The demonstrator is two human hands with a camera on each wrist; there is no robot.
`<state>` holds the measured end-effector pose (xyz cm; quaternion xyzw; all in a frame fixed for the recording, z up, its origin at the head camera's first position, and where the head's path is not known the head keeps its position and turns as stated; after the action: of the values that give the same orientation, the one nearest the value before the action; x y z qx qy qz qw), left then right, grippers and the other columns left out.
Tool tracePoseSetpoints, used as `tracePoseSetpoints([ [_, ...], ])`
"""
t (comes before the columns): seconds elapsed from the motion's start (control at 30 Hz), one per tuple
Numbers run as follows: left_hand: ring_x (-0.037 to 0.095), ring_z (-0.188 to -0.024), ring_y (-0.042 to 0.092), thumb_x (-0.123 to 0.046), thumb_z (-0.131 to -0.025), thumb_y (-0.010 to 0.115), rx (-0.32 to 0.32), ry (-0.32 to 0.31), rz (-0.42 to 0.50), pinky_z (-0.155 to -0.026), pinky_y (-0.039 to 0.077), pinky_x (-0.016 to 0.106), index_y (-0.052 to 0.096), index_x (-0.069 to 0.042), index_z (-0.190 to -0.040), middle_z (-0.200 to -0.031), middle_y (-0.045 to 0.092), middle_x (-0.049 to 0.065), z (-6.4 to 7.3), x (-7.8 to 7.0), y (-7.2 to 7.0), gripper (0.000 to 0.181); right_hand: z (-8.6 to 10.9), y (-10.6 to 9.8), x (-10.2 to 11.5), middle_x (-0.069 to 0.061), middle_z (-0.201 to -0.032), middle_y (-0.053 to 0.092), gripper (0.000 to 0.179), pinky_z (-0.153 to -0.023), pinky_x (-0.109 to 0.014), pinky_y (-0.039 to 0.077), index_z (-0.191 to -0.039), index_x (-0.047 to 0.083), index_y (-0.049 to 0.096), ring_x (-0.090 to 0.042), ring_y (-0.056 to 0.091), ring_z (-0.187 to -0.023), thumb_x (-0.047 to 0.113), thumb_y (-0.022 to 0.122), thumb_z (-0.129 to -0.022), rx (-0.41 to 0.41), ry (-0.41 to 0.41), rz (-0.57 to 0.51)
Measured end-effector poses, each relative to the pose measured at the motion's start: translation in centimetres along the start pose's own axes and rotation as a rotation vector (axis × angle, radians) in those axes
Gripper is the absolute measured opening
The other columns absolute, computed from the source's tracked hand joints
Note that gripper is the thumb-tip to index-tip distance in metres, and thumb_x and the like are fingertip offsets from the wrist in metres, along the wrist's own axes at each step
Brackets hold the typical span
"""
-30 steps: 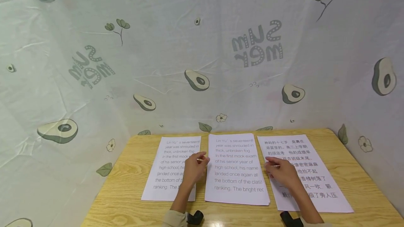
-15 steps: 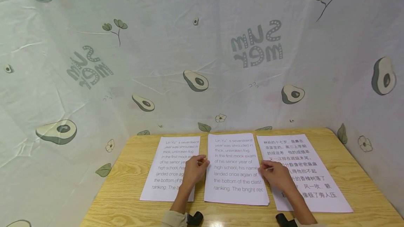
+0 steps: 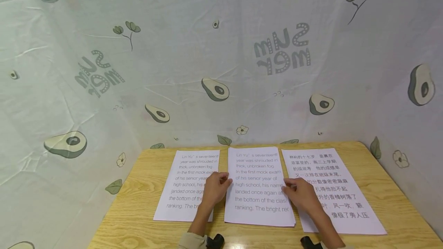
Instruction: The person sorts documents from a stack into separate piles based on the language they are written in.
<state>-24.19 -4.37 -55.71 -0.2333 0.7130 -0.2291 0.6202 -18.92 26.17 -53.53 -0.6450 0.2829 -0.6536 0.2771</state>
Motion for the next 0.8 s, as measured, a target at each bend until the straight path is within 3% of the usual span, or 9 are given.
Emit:
tracePoseSetpoints([
  [0.07, 0.012, -0.089, 0.065, -0.017, -0.095, 0.080, -0.001, 0.001, 0.005, -0.073, 0.054, 0.026, 0.080, -0.004, -0.123, -0.100, 0.071, 0.004, 0.07, -0.16, -0.05, 0.031, 0.09, -0.03, 0.21, -0.030, -0.123, 0.070, 0.044, -0.076, -0.038, 0.055, -0.133, -0.008, 0.070, -0.037, 0.072, -0.102, 0.020, 0.074, -0.100, -0.013, -0.004, 0.003],
  [0.13, 0.013, -0.091, 0.068, -0.016, -0.095, 0.079, -0.002, 0.008, 0.017, -0.073, 0.057, 0.027, 0.079, -0.003, -0.125, -0.102, 0.072, 0.006, 0.13, -0.29, -0.07, 0.033, 0.14, -0.04, 0.37, -0.029, -0.124, 0.071, 0.043, -0.077, -0.038, 0.056, -0.134, -0.008, 0.070, -0.037, 0.071, -0.103, 0.019, 0.074, -0.100, -0.024, -0.009, 0.004],
  [0.47, 0.010, -0.084, 0.068, -0.005, -0.093, 0.079, -0.010, 0.073, 0.115, -0.071, 0.057, 0.022, 0.078, 0.000, -0.124, -0.100, 0.074, 0.010, 0.37, -0.99, -0.32, 0.031, 0.37, 0.12, 0.69, -0.015, -0.109, 0.078, 0.042, -0.074, -0.026, 0.055, -0.134, -0.006, 0.070, -0.025, 0.073, -0.095, 0.013, 0.075, -0.096, -0.057, -0.036, -0.033],
  [0.8, 0.009, -0.082, 0.071, 0.009, -0.089, 0.073, -0.017, 0.057, 0.164, -0.071, 0.059, 0.021, 0.077, 0.001, -0.124, -0.100, 0.076, 0.012, 0.29, -0.73, -0.04, 0.036, 0.53, 0.05, 0.66, -0.015, -0.111, 0.077, 0.043, -0.073, -0.021, 0.055, -0.136, -0.006, 0.069, -0.023, 0.073, -0.095, 0.009, 0.075, -0.096, -0.068, -0.032, -0.068],
])
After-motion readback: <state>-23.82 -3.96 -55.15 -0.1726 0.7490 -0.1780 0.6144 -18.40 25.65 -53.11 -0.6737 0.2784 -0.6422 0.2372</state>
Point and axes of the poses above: each hand's wrist, its own z-axis away from the middle knuckle, its own y-axis out of the palm, x = y × z, the point moved 1 cm from there along -z, towards the middle knuckle
